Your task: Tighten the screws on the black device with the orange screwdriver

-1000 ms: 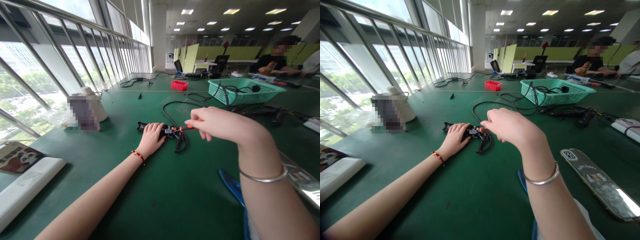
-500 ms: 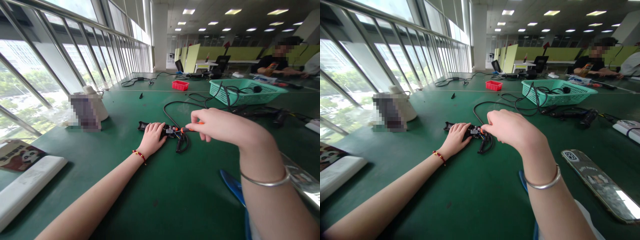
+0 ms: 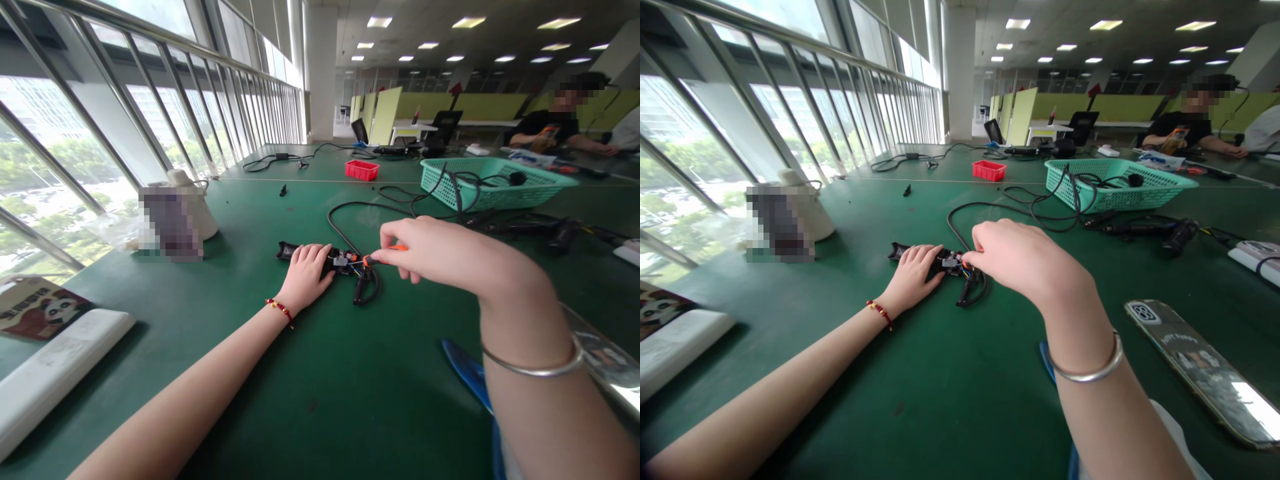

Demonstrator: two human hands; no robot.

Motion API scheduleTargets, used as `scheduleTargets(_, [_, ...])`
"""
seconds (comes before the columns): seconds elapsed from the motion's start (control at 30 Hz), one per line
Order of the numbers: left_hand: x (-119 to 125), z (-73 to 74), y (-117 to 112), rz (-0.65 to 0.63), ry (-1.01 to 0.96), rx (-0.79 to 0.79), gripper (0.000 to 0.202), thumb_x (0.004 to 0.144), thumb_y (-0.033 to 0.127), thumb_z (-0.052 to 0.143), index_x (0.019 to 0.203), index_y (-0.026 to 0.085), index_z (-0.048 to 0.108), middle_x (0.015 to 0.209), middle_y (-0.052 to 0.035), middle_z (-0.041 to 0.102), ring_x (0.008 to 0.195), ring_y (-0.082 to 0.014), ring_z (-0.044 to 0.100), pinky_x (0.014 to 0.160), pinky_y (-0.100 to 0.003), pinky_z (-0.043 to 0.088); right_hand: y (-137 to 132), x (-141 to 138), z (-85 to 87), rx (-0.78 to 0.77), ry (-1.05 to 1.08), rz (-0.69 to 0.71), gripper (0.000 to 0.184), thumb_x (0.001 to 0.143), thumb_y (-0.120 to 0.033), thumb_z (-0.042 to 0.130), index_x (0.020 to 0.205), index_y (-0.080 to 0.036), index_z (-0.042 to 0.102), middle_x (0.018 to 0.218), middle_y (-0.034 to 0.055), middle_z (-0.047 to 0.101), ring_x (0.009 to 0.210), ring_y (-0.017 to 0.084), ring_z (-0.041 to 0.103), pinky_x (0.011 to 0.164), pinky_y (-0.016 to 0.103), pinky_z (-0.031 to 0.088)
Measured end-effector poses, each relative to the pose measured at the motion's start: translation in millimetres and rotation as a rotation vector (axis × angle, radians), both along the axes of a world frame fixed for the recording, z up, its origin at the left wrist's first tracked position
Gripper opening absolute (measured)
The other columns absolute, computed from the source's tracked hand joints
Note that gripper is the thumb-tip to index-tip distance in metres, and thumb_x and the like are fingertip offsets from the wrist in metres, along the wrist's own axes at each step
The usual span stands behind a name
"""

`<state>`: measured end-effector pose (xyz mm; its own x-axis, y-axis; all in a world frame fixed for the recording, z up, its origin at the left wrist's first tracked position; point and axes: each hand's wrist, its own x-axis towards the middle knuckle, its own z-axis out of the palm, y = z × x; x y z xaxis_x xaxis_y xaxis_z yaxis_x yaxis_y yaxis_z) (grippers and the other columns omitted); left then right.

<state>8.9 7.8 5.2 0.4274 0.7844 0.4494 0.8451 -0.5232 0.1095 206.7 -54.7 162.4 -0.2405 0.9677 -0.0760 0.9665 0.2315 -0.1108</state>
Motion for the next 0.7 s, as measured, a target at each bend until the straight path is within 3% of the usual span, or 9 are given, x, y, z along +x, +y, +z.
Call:
scheduleTargets(0.07, [0.0,0.8,-0.3,0.004,0.006,-0.006,0.048,0.087,0.031,0.049,0.132,0.014,0.043,0.128,-0.0132,0.053,0.121,-0.0282,0.045,0.108,-0.047,0.031,0.5,0.1,-0.4,0.104,-0.029,0.039,0.006,0.079,-0.026,0.053,0.081,-0.024,0.058,0.071,-0.0014,0.064,0.055,0.012,0.053,0.051,0.024,0.029])
scheduleTargets(0.13, [0.0,1.8,-1.1,0.006,0.009,-0.017,0.048,0.087,0.030,0.050,0.132,0.014,0.043,0.128,-0.0133,0.053,0.121,-0.0281,0.045,0.108,-0.047,0.031,1.6,-0.2,-0.1,0.139,-0.020,0.085,0.013,0.076,-0.018,0.053,0.084,-0.026,0.059,0.078,-0.0020,0.064,0.060,0.012,0.053,0.052,0.023,0.028])
scheduleTargets(0.23, [0.1,2.5,-1.8,0.004,0.005,-0.020,0.049,0.087,0.030,0.050,0.132,0.015,0.043,0.127,-0.0132,0.054,0.121,-0.0283,0.045,0.108,-0.048,0.031,2.5,-2.4,1.4,0.111,0.009,0.090,0.008,0.080,-0.028,0.052,0.079,-0.025,0.059,0.073,-0.0009,0.063,0.060,0.013,0.052,0.053,0.023,0.029])
scheduleTargets(0.37, [0.3,1.3,-0.8,0.002,0.002,-0.008,0.049,0.087,0.031,0.050,0.133,0.016,0.043,0.127,-0.0128,0.053,0.121,-0.0280,0.045,0.108,-0.048,0.031,0.9,-8.4,2.2,0.090,-0.028,0.042,0.029,0.088,-0.038,0.042,0.070,-0.021,0.057,0.063,0.0012,0.059,0.054,0.013,0.050,0.052,0.026,0.028])
scheduleTargets(0.5, [0.6,0.3,0.4,-0.002,0.002,-0.011,0.049,0.087,0.031,0.049,0.133,0.016,0.042,0.128,-0.0129,0.053,0.121,-0.0279,0.045,0.108,-0.048,0.031,0.3,-12.0,-0.2,0.231,0.001,0.103,0.009,0.082,-0.030,0.053,0.082,-0.025,0.061,0.076,0.0001,0.064,0.062,0.014,0.053,0.054,0.025,0.028])
scheduleTargets(0.6, [0.9,0.5,0.0,0.002,0.007,-0.011,0.049,0.087,0.031,0.049,0.133,0.015,0.042,0.128,-0.0128,0.053,0.122,-0.0279,0.045,0.109,-0.047,0.031,1.2,-11.7,-1.8,0.267,0.040,0.136,0.013,0.077,-0.023,0.056,0.088,-0.028,0.060,0.081,-0.0016,0.066,0.066,0.014,0.056,0.054,0.025,0.029])
scheduleTargets(0.7, [1.0,1.5,-1.1,0.008,0.012,-0.015,0.049,0.087,0.031,0.050,0.133,0.013,0.043,0.128,-0.0128,0.053,0.122,-0.0281,0.044,0.109,-0.046,0.030,2.2,-11.0,-1.3,0.269,0.029,0.053,0.009,0.075,-0.033,0.058,0.077,-0.024,0.059,0.072,0.0005,0.065,0.065,0.017,0.057,0.053,0.026,0.030])
